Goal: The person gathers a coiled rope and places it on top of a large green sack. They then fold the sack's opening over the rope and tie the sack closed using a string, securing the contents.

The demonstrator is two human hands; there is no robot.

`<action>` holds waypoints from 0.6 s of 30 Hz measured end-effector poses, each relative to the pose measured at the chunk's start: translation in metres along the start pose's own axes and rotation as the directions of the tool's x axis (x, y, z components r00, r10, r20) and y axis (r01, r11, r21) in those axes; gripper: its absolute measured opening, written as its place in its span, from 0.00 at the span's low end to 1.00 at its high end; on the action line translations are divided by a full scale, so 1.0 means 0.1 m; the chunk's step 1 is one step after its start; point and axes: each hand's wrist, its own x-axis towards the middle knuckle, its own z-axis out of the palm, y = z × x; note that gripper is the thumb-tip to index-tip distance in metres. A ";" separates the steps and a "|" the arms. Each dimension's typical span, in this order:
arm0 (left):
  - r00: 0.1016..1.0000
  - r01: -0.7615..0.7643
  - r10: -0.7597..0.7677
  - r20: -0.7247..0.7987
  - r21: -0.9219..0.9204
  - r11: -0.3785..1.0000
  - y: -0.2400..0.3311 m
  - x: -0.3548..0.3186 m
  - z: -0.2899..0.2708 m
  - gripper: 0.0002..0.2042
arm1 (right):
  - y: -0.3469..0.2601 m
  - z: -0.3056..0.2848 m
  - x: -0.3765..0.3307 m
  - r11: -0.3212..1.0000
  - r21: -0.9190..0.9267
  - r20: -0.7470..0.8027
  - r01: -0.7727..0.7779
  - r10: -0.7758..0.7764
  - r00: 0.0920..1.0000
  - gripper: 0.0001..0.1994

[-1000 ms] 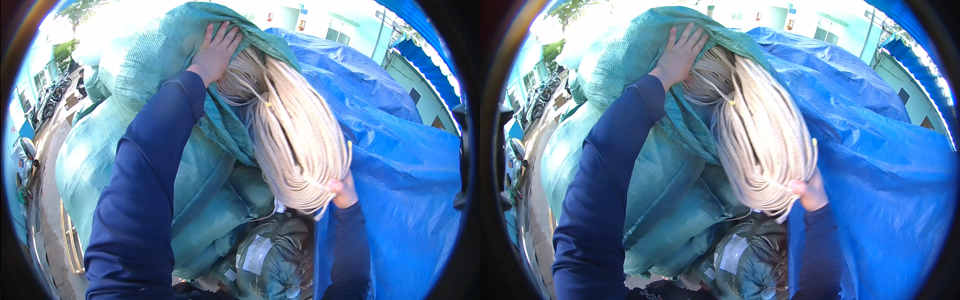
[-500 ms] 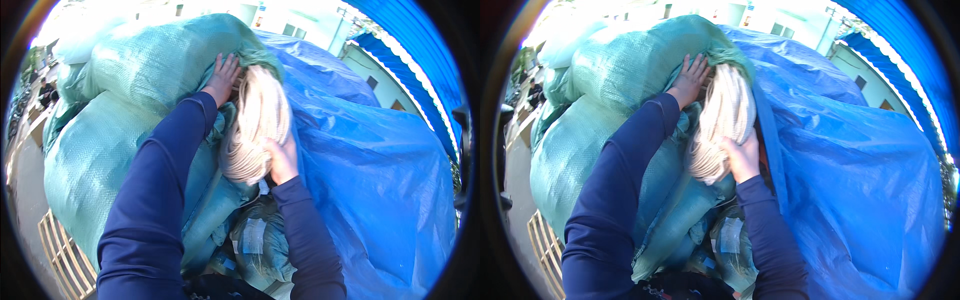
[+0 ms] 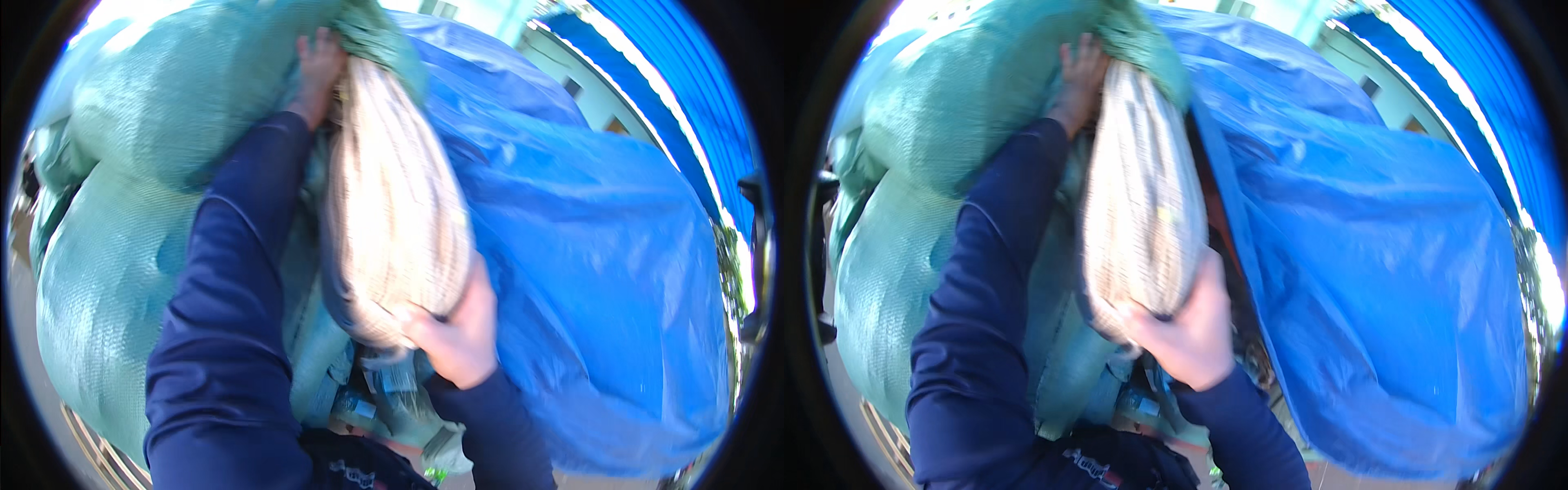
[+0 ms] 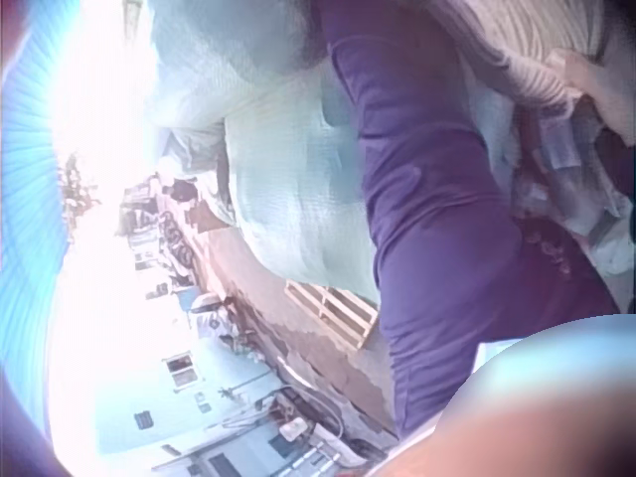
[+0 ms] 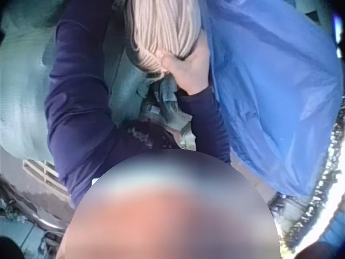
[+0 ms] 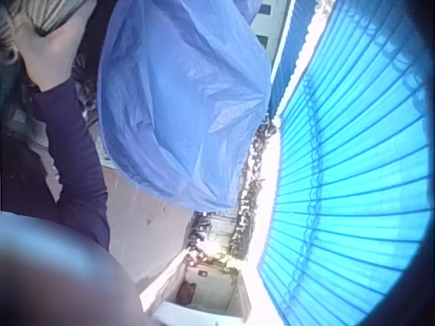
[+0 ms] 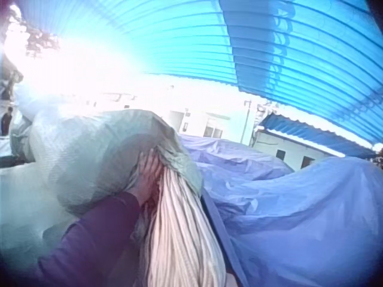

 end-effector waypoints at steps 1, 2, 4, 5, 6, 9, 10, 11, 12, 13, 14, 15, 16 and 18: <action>0.999 -0.008 0.011 0.048 -0.057 0.998 0.00 0.01 -0.02 0.40 | -0.01 -0.08 0.03 1.000 0.025 0.001 -0.001 0.001 1.000 0.33; 0.999 -0.039 0.040 0.021 -0.049 0.998 -0.01 0.00 -0.03 0.41 | -0.01 -0.19 0.06 0.999 0.037 0.011 -0.012 0.012 1.000 0.35; 0.999 -0.049 0.049 -0.005 -0.079 0.996 -0.03 0.00 -0.06 0.43 | -0.12 -0.51 0.17 0.990 -0.084 0.018 -0.116 0.118 0.993 0.41; 0.998 -0.033 0.029 -0.050 -0.076 0.997 -0.05 0.02 -0.08 0.42 | -0.15 -0.67 0.25 0.988 -0.118 0.014 -0.095 0.097 0.995 0.43; 0.998 -0.053 0.047 -0.049 -0.127 0.990 -0.06 0.01 -0.09 0.41 | -0.20 -0.84 0.33 0.984 -0.157 0.010 -0.080 0.083 0.996 0.45; 0.994 -0.006 0.004 -0.108 -0.014 1.000 -0.11 0.07 -0.09 0.40 | -0.30 -1.41 0.78 0.948 -0.291 0.073 0.126 -0.109 0.991 0.44; 0.992 -0.011 0.009 -0.124 -0.012 1.000 -0.10 0.09 -0.07 0.40 | -0.31 -1.61 0.98 0.908 -0.360 0.128 0.215 -0.180 0.975 0.42; 0.991 0.007 -0.004 -0.133 0.025 1.000 -0.09 0.14 -0.05 0.40 | -0.34 -1.83 1.26 0.932 -0.291 0.160 0.215 -0.175 0.972 0.41; 0.990 0.014 -0.007 -0.138 0.047 0.999 -0.07 0.18 -0.02 0.38 | -0.28 -2.01 1.46 0.956 -0.200 0.095 0.217 -0.201 0.975 0.39; 0.990 0.021 -0.012 -0.141 0.063 0.998 -0.03 0.21 0.01 0.37 | -0.22 -2.17 1.67 0.985 -0.084 0.173 0.148 -0.132 0.976 0.38; 0.988 0.024 -0.012 -0.156 0.080 0.996 0.00 0.25 0.05 0.36 | -0.10 -2.28 1.78 0.994 0.063 0.149 0.086 -0.094 0.984 0.36; 0.990 0.016 -0.004 -0.138 0.085 0.996 0.05 0.28 0.08 0.36 | 0.03 -2.33 1.84 0.987 0.154 0.085 0.036 -0.050 0.995 0.35; 0.994 0.010 0.000 -0.112 0.090 0.996 0.08 0.30 0.12 0.37 | 0.15 -2.31 1.86 0.996 0.086 0.069 0.025 -0.031 0.997 0.34; 0.996 0.004 0.003 -0.085 0.080 0.997 0.16 0.30 0.16 0.37 | 0.56 -2.04 1.64 0.995 0.034 0.017 0.092 -0.092 0.996 0.31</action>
